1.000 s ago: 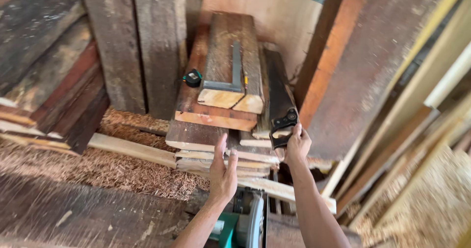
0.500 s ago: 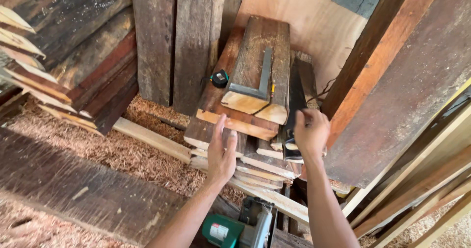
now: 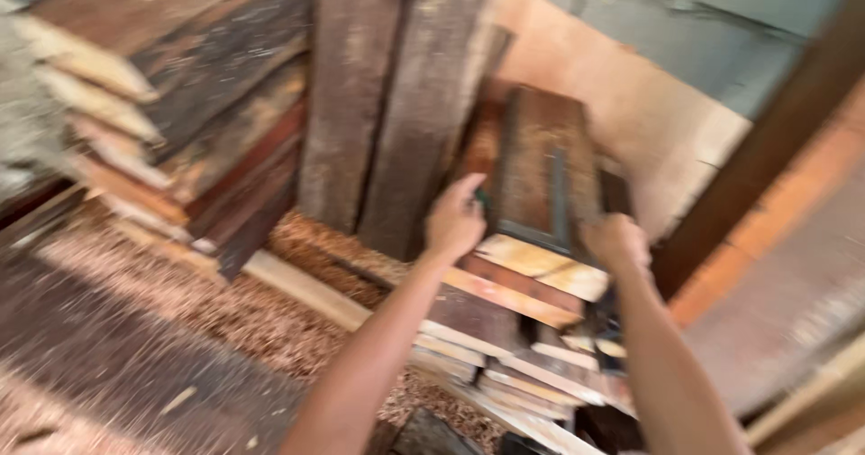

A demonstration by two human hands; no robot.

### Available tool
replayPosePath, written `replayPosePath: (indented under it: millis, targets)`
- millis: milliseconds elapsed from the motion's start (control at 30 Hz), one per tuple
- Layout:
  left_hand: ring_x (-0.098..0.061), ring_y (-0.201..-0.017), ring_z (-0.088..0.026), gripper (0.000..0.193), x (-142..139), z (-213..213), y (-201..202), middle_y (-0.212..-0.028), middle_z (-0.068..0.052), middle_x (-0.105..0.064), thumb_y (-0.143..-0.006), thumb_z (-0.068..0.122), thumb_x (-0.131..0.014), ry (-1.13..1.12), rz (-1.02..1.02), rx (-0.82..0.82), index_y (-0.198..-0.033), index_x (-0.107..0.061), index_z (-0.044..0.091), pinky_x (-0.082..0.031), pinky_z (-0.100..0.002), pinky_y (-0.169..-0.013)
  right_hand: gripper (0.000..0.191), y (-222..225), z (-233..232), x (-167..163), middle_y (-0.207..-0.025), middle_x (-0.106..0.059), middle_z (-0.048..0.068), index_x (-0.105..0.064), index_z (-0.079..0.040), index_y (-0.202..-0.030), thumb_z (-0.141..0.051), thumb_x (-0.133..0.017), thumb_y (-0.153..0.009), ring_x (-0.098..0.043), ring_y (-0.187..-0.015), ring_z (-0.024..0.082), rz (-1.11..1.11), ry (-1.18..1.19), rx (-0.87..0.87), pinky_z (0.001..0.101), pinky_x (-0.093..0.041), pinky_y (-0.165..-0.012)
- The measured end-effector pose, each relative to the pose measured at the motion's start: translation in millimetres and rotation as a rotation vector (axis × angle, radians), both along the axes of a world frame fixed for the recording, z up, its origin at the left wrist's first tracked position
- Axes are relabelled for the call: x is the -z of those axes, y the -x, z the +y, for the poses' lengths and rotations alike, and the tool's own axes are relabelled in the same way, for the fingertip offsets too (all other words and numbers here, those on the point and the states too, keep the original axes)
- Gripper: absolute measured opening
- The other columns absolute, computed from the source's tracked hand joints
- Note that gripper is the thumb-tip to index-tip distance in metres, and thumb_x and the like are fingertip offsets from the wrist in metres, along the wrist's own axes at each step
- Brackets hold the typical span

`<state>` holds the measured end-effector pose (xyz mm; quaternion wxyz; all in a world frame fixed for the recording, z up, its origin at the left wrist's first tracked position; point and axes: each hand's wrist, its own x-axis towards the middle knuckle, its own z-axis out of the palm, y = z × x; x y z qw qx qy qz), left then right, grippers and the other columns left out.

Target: The person measures and marks a wooden plank with a square and pencil, then uses a circular saw to cut along the marked line. They finish the cut with a hand saw and place the cut piece aside.

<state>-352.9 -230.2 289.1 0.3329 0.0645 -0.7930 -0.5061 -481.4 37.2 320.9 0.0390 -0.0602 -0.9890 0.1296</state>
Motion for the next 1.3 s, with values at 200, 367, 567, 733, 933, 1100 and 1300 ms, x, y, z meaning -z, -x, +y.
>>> replayPosePath:
  millis: [200,367,567,733,933,1100,1300]
  targets:
    - [-0.033,-0.145,-0.035,0.068,19.2,-33.0,35.4,-0.160,-0.005,-0.033,-0.076,0.006,-0.064,0.285,-0.412,0.238,-0.140,-0.054,0.026,-0.034,-0.057,-0.112,0.038,-28.7,7.9,17.3,-0.104,-0.074,0.029,-0.080,0.002,-0.095,-0.033,-0.064,-0.096,-0.070,-0.099,0.047,0.237,-0.089,-0.160,0.0535,-0.055,-0.090]
    - [-0.045,-0.133,-0.041,0.043,50.2,-33.1,54.1,-0.149,-0.018,-0.047,-0.085,0.015,-0.067,0.385,-0.269,0.173,-0.127,-0.064,0.022,-0.041,-0.057,-0.106,0.029,-97.0,30.7,26.2,-0.086,-0.075,0.024,-0.068,0.004,-0.103,-0.023,-0.063,-0.111,-0.074,-0.083,0.036,0.555,0.208,-0.173,0.0448,-0.057,-0.082]
    - [-0.057,-0.111,-0.038,0.030,57.8,-20.7,34.7,-0.110,-0.015,-0.067,-0.089,0.011,-0.073,0.258,0.067,-0.031,-0.117,-0.063,0.014,-0.044,-0.055,-0.095,0.022,-185.0,48.3,50.7,-0.086,-0.070,0.007,-0.052,0.005,-0.126,-0.002,-0.054,-0.106,-0.065,-0.065,0.014,0.582,0.842,-0.212,0.0279,-0.054,-0.059]
    - [-0.054,-0.122,-0.033,0.039,46.3,-4.5,-72.6,-0.128,-0.020,-0.059,-0.104,0.020,-0.056,-0.040,0.148,-0.025,-0.142,-0.055,0.009,-0.044,-0.051,-0.105,0.031,-265.2,69.6,72.0,-0.093,-0.066,0.005,-0.056,0.001,-0.138,-0.005,-0.052,-0.108,-0.067,-0.076,0.012,0.391,1.101,-0.154,0.0270,-0.057,-0.066]
    - [-0.069,-0.085,-0.020,0.039,93.7,55.5,-192.7,-0.111,-0.012,-0.067,-0.104,0.035,-0.043,-0.977,-0.108,0.416,-0.131,-0.062,0.013,-0.061,-0.034,-0.068,0.021,-352.4,90.8,114.9,-0.084,-0.068,0.008,-0.063,-0.001,-0.117,0.001,-0.051,-0.100,-0.062,-0.067,0.014,0.235,1.150,-0.048,0.0274,-0.052,-0.058]
    - [-0.067,-0.076,-0.016,0.015,161.6,127.1,-275.1,-0.089,-0.005,-0.067,-0.100,0.023,-0.063,-1.016,-0.447,0.489,-0.108,-0.063,0.011,-0.053,-0.030,-0.055,0.019,-442.2,79.8,155.7,-0.101,-0.078,0.009,-0.075,-0.005,-0.109,-0.013,-0.063,-0.096,-0.067,-0.078,0.009,-0.137,0.775,-0.084,0.0208,-0.056,-0.067]
    - [-0.065,-0.084,-0.016,0.017,217.1,165.0,-340.9,-0.092,-0.006,-0.071,-0.097,0.019,-0.061,-0.584,-0.482,0.444,-0.108,-0.073,0.014,-0.053,-0.030,-0.067,0.032,-532.0,58.8,183.2,-0.089,-0.076,0.023,-0.064,-0.006,-0.118,-0.030,-0.058,-0.099,-0.076,-0.081,0.034,-0.468,0.405,-0.099,0.0469,-0.062,-0.075]
